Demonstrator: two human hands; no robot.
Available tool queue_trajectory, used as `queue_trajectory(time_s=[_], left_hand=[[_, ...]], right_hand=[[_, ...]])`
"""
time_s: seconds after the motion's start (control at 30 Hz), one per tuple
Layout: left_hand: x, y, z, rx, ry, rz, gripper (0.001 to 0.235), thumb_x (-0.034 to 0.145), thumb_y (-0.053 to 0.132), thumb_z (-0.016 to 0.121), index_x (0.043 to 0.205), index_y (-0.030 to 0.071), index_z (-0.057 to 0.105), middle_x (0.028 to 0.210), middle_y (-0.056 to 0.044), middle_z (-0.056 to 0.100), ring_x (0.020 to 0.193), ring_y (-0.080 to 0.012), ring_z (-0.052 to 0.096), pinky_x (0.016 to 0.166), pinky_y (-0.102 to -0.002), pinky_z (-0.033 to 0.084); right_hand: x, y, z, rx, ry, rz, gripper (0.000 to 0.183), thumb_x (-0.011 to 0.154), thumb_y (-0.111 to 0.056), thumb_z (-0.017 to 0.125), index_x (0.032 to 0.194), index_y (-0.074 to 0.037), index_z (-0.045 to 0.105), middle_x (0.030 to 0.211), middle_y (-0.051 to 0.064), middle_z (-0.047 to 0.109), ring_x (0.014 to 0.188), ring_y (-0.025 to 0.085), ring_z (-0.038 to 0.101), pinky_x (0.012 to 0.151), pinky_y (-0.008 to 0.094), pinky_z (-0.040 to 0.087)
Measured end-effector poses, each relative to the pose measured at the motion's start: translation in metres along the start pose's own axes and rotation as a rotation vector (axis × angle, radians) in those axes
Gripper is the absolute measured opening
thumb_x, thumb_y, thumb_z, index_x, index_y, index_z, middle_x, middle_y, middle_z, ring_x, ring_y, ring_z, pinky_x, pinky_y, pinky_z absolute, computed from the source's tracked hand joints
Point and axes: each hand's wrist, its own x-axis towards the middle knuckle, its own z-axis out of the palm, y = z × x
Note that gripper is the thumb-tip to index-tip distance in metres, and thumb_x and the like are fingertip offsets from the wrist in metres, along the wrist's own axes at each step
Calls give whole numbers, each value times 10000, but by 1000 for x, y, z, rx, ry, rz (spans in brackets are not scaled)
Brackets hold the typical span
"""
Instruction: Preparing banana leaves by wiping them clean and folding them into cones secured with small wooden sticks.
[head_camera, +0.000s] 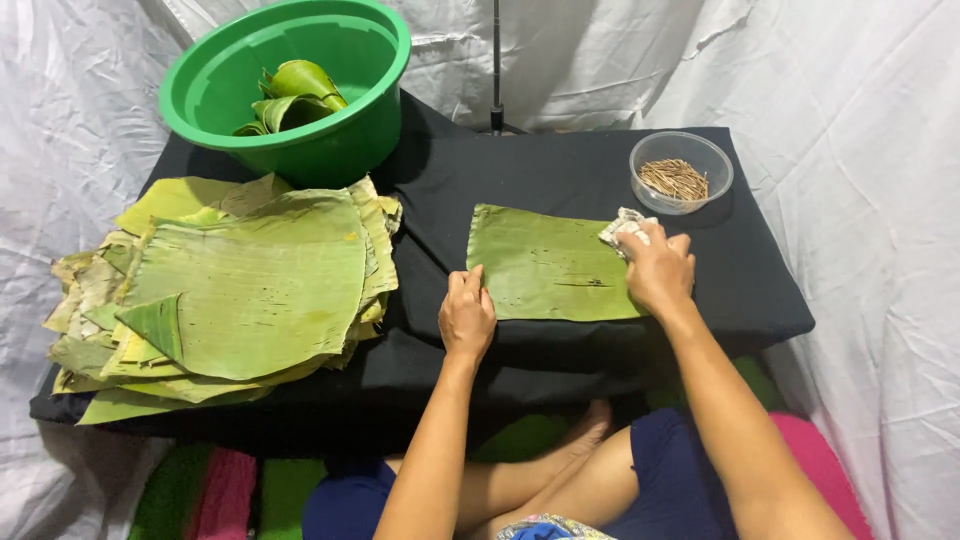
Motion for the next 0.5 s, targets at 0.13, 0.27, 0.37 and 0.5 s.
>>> queue_trajectory(time_s=[0.13,0.27,0.37,0.5], left_hand=[[0,1,0,-3,16,11,406,889,113,610,1291,131,664,1081,-72,586,844,-381,706,715,-489,593],[0,0,2,85,6,27,384,894,164,600,1272,139,660,1057,-53,569,802,-358,708,702,-462,587],[1,1,3,128,11,46,376,897,173,593,1264,132,662,1032,-49,561,787,-348,708,697,-454,585],[0,2,3,134,30,64,360,918,159,556,1255,123,677,962,-55,549,745,-348,687,676,-445,573]], right_hand=[[22,-88,-22,65,145,-163,411,813,-257,753,1196,-397,714,1332,6,561,1108,357,531,739,507,564],[25,-183,-1,230,155,-448,492,790,-184,655,1211,-438,680,1316,-10,574,1102,344,558,785,489,560],[32,-182,9,214,59,-424,475,819,-164,626,1207,-433,673,1326,-29,557,1132,326,538,806,482,553],[48,-101,12,67,123,-255,476,763,-100,664,1123,-403,735,1284,2,608,1066,325,556,746,483,581]])
